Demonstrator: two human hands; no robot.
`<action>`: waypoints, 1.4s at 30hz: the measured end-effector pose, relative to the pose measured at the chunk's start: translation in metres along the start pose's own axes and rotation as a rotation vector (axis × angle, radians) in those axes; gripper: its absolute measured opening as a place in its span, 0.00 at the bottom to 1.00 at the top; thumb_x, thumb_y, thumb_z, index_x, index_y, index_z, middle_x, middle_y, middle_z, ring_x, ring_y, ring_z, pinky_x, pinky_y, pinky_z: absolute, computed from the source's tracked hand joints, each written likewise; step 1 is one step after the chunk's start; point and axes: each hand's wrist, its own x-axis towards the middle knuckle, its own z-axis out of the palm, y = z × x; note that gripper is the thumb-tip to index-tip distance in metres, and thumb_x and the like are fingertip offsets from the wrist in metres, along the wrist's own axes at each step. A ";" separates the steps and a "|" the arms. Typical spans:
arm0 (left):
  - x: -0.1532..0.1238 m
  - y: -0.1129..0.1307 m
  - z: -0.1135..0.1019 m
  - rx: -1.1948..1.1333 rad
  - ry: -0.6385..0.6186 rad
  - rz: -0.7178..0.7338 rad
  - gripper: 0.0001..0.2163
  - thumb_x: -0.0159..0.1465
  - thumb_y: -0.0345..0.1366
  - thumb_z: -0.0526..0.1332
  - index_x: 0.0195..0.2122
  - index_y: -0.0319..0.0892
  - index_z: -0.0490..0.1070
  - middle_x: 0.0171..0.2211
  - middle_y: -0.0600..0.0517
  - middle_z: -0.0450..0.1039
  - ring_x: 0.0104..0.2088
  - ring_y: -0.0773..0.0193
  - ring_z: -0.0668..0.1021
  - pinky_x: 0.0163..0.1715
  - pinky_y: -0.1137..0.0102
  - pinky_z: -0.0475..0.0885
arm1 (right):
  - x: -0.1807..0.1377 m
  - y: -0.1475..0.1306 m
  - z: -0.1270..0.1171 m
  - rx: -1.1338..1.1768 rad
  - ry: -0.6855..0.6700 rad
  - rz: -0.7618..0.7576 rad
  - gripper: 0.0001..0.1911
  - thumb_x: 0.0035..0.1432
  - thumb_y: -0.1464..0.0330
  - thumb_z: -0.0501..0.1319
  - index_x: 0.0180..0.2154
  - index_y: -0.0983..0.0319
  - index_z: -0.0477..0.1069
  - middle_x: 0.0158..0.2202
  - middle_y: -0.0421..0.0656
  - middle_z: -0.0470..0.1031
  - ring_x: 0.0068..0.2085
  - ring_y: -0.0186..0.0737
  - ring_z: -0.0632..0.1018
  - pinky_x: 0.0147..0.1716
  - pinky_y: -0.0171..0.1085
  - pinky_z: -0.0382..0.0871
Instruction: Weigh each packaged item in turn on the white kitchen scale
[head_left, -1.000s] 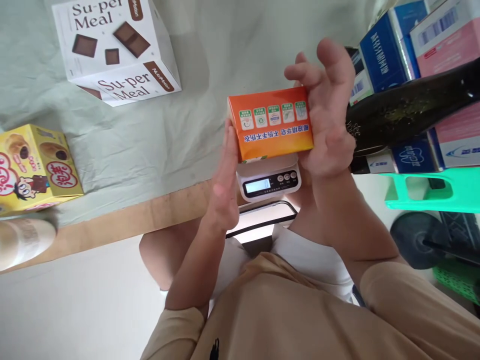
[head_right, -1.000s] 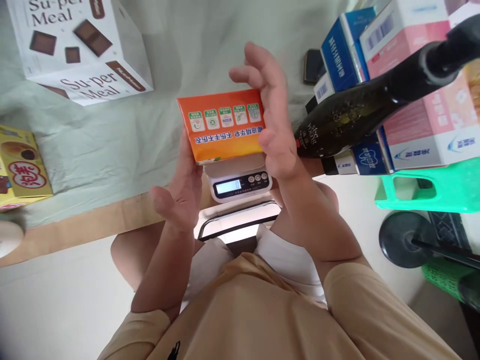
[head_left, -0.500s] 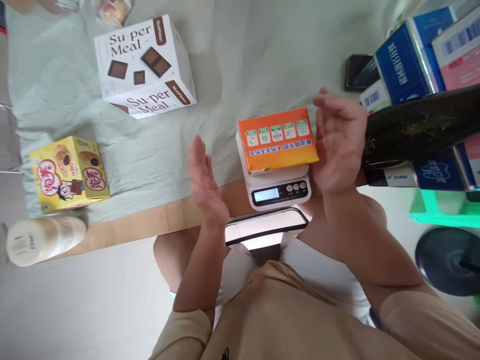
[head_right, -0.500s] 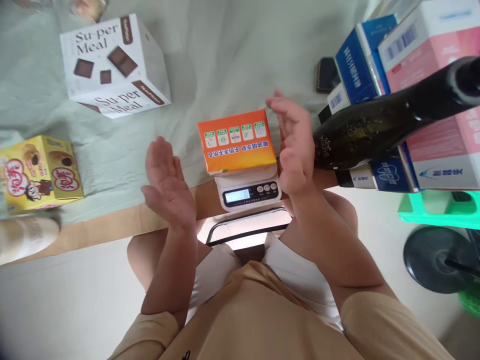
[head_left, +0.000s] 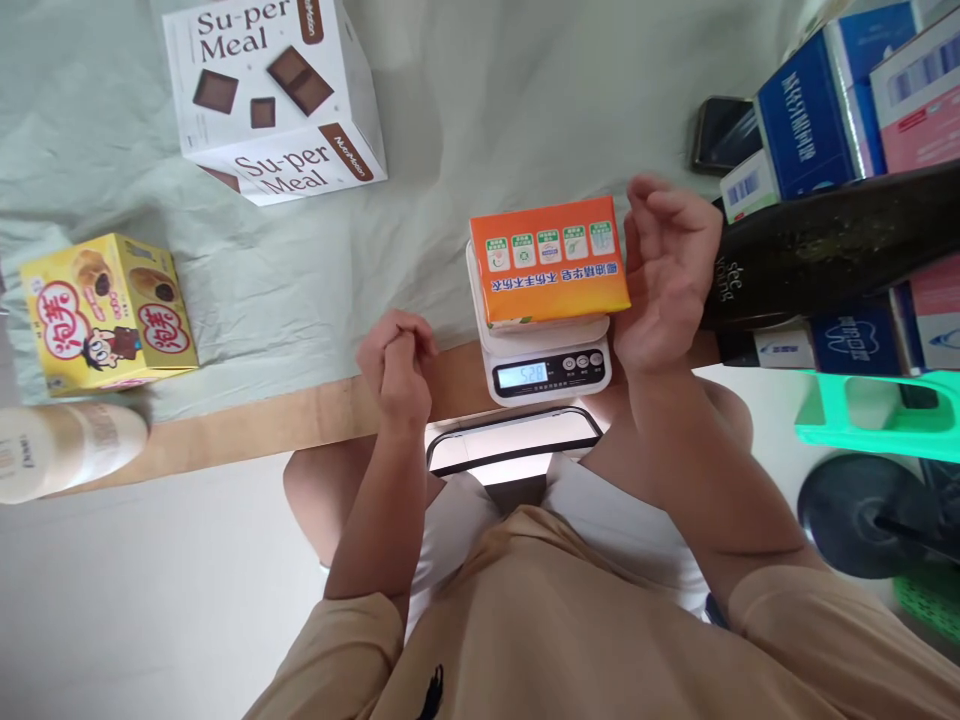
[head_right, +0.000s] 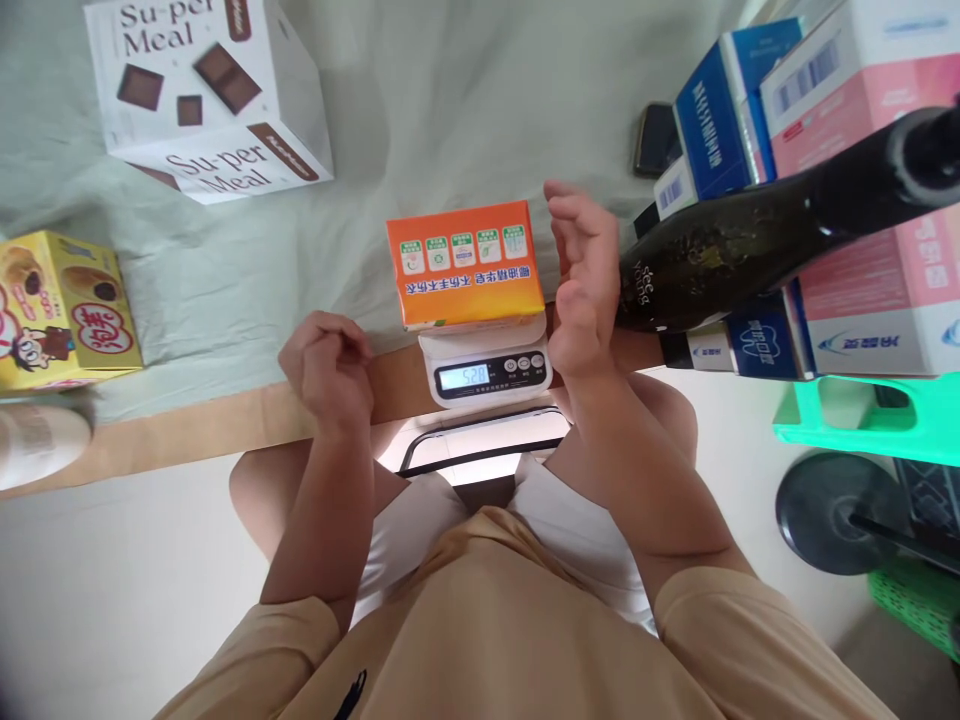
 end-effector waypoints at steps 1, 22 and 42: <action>-0.001 0.000 0.000 0.017 -0.005 -0.006 0.20 0.73 0.47 0.60 0.25 0.42 0.73 0.19 0.54 0.65 0.20 0.70 0.69 0.21 0.72 0.61 | 0.000 0.001 0.001 0.044 0.008 -0.005 0.27 0.66 0.43 0.44 0.61 0.40 0.62 0.69 0.41 0.66 0.75 0.51 0.70 0.74 0.58 0.69; -0.001 0.007 0.006 0.113 0.018 -0.036 0.31 0.72 0.68 0.56 0.32 0.42 0.76 0.21 0.53 0.72 0.22 0.68 0.73 0.25 0.71 0.68 | -0.008 -0.010 -0.003 -0.301 -0.120 -0.041 0.34 0.66 0.47 0.36 0.70 0.46 0.46 0.73 0.52 0.60 0.76 0.57 0.67 0.72 0.62 0.70; 0.004 0.034 -0.030 -0.167 -0.052 -0.145 0.31 0.69 0.69 0.58 0.33 0.43 0.77 0.22 0.52 0.76 0.26 0.66 0.77 0.30 0.70 0.75 | 0.089 -0.120 0.016 -1.107 -1.086 0.026 0.47 0.55 0.57 0.72 0.74 0.50 0.62 0.68 0.54 0.73 0.69 0.69 0.75 0.69 0.66 0.68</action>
